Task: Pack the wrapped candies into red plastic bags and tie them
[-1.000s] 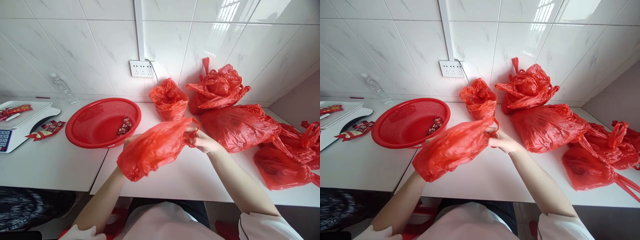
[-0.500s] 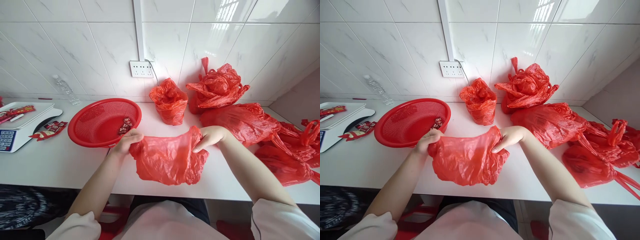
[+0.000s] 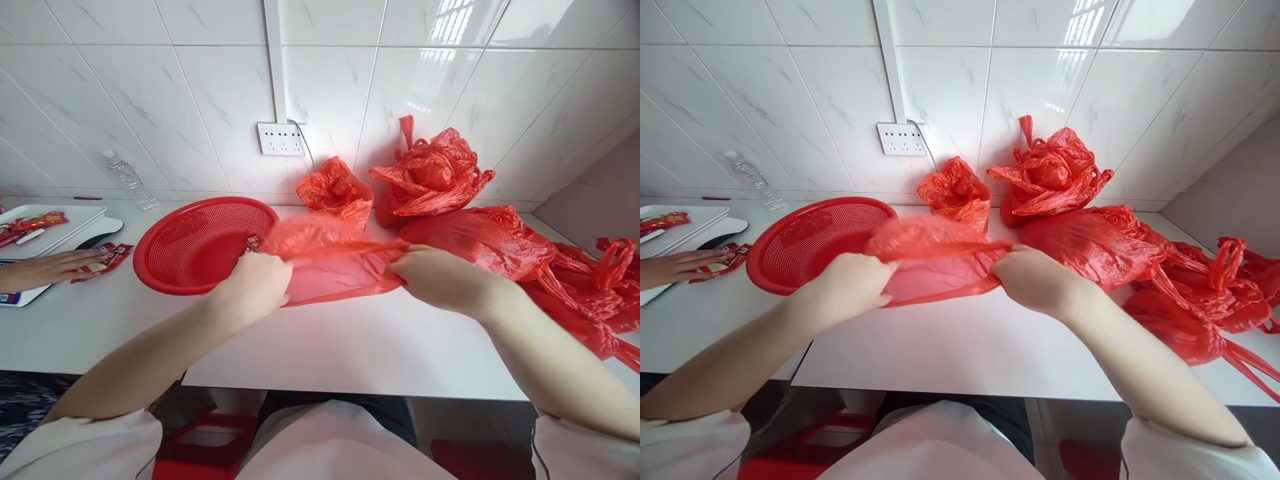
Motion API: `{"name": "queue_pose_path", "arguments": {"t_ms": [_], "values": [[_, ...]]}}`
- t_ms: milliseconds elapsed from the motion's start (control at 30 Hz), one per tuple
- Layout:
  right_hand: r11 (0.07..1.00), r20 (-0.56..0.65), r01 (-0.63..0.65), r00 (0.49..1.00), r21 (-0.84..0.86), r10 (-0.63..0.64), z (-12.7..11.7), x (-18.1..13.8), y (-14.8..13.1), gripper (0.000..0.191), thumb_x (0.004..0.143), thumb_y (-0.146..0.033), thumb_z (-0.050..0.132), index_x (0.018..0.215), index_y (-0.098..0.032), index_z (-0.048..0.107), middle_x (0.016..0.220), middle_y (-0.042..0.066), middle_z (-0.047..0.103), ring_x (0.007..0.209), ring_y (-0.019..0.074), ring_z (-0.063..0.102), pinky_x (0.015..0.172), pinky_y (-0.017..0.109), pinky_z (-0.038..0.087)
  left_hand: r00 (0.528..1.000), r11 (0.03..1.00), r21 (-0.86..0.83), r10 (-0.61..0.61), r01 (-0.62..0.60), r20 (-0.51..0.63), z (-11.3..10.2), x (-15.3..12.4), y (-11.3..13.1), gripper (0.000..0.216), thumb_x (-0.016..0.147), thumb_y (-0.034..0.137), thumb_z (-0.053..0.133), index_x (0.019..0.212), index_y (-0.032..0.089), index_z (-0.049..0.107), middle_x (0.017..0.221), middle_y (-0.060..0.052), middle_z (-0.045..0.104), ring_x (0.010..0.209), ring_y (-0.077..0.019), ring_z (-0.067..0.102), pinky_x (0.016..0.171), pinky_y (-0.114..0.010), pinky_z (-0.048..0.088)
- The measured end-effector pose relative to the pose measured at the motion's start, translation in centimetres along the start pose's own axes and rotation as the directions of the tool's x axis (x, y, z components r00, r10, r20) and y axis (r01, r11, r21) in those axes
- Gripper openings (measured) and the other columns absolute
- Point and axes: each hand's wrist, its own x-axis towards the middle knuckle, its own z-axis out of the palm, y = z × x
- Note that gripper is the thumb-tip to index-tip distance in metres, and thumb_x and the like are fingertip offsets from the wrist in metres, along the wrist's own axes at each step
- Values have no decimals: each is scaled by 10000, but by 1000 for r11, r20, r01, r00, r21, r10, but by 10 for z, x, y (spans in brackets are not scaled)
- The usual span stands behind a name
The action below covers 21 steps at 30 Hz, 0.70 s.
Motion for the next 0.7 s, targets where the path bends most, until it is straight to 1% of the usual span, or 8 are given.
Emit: {"name": "queue_pose_path", "arguments": {"t_ms": [33,100,167,233,367,467,567,700], "values": [[999,91,-54,994,1,53,6,1,3,292,732,54,462,636,-192,586,682,27,636,749,198,601,730,324,448,999,999,20,24,-25,45,5,3,-1,329,921,357,537,1095,114,674,781,-146,699,763,-331,694,663,-386,505],[995,110,-89,990,39,84,13,4,9,242,775,-4,503,658,-194,597,718,28,650,804,212,610,794,346,444,1000,999,32,3,-3,25,15,11,-2,378,945,376,489,1132,97,662,809,-161,706,776,-329,696,638,-371,501],[983,107,6,994,183,-26,12,8,14,96,833,-192,599,743,-205,631,779,21,661,855,222,609,841,358,437,1000,1000,20,-20,20,7,23,19,-4,420,888,350,561,1222,103,623,856,-155,716,800,-322,697,630,-350,494],[922,124,73,984,381,-129,5,14,16,203,872,-390,595,784,-213,640,760,10,642,790,201,599,775,330,443,997,999,-20,31,-30,77,27,25,-4,577,806,324,624,1342,124,552,894,-140,727,789,-308,697,627,-337,485],[799,-48,57,998,599,-35,1,33,6,358,971,-372,411,716,-192,587,624,-12,551,565,124,475,581,271,363,955,963,-233,192,-139,225,28,30,-2,865,780,388,619,1546,179,276,811,-72,739,657,-251,678,586,-313,455],[782,-134,171,984,599,-113,21,62,-11,264,940,-257,453,734,-181,598,671,-7,592,596,117,493,597,262,369,935,893,-398,303,-211,186,35,37,5,653,840,492,565,1435,239,475,831,-46,745,718,-244,685,622,-313,465],[767,-99,309,946,562,-309,54,96,-25,134,866,-165,542,913,-173,666,955,45,683,831,156,604,744,270,442,957,918,-295,287,-263,41,57,51,16,407,896,443,543,1155,163,684,1033,-124,722,955,-290,674,839,-373,480],[882,120,200,954,427,-275,82,118,-27,470,718,-201,719,1182,-222,648,1342,85,561,1066,253,604,831,311,476,981,967,-161,195,-196,-23,92,65,22,629,694,386,802,1205,74,612,1223,-220,613,1132,-375,591,991,-456,434]]}}
